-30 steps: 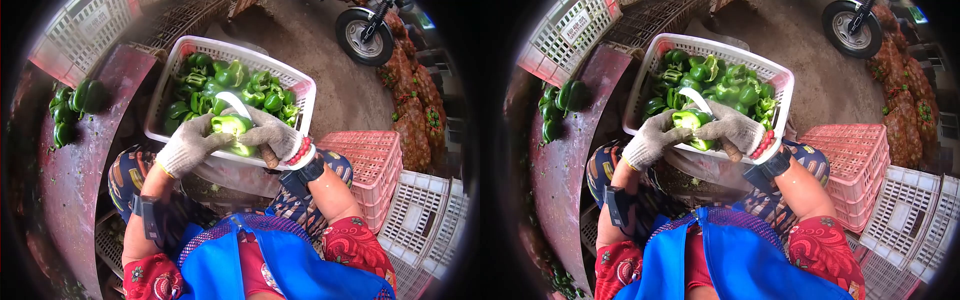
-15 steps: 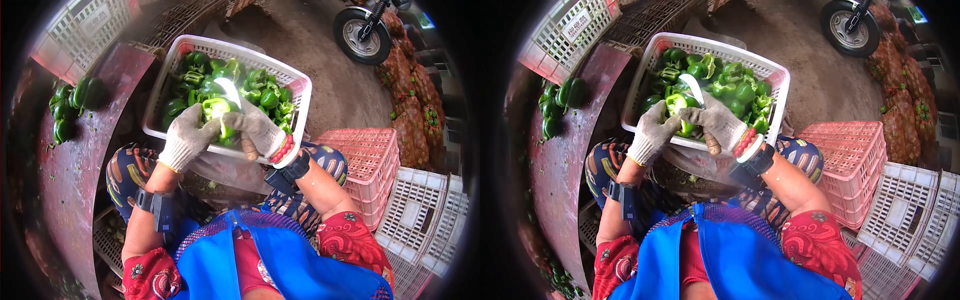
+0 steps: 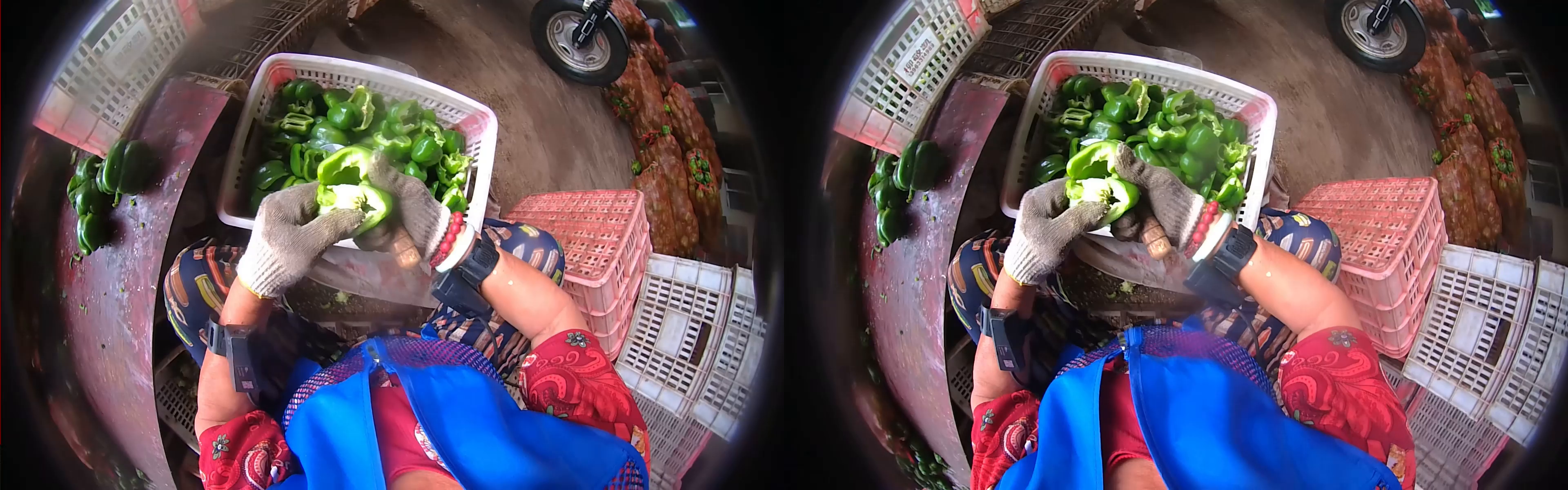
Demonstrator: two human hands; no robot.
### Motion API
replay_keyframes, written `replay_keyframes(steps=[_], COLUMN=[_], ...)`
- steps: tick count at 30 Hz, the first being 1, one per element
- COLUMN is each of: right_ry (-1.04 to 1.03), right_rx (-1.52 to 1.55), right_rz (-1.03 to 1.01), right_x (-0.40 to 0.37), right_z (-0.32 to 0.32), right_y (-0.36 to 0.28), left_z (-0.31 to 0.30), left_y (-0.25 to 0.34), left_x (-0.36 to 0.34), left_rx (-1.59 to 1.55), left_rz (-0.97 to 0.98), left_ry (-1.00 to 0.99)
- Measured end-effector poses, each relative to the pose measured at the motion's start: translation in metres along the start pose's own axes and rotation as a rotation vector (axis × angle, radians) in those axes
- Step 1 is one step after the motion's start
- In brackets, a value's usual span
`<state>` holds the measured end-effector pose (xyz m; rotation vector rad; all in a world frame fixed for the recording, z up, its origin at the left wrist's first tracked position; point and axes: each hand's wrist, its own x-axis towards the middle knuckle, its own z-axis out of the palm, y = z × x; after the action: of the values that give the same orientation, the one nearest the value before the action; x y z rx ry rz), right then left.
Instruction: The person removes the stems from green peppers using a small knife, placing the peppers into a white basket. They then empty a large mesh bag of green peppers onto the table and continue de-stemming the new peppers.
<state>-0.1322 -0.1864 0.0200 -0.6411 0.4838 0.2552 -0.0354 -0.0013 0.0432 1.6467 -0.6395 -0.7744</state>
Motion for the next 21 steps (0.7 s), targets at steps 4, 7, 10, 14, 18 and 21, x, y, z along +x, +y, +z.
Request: replay_keyframes(steps=[4,7,10,14,18,21], right_ry=[0.059,0.082,0.052,0.013,-0.001,0.138], right_rx=[0.069,0.038,0.04,-0.008,-0.343,-0.619], right_rz=[0.031,0.057,0.106,0.046,-0.076,-0.086], right_x=[0.018,0.017,0.013,0.016,0.009,-0.009], right_z=[-0.011,-0.006,-0.002,0.007,0.007,0.026], right_y=[0.017,0.017,0.012,0.017,0.0,-0.023], left_z=[0.002,0.005,0.009,-0.01,-0.007,-0.005], left_y=[0.003,0.006,-0.004,0.0,-0.005,-0.003], left_x=[0.0,-0.005,-0.006,0.003,0.012,0.018], left_rx=[0.433,0.51,0.064,-0.441,-0.611,-0.574], left_rz=[0.274,0.338,-0.059,-0.391,-0.401,-0.537], left_ry=[0.093,0.142,0.108,0.023,0.124,0.115])
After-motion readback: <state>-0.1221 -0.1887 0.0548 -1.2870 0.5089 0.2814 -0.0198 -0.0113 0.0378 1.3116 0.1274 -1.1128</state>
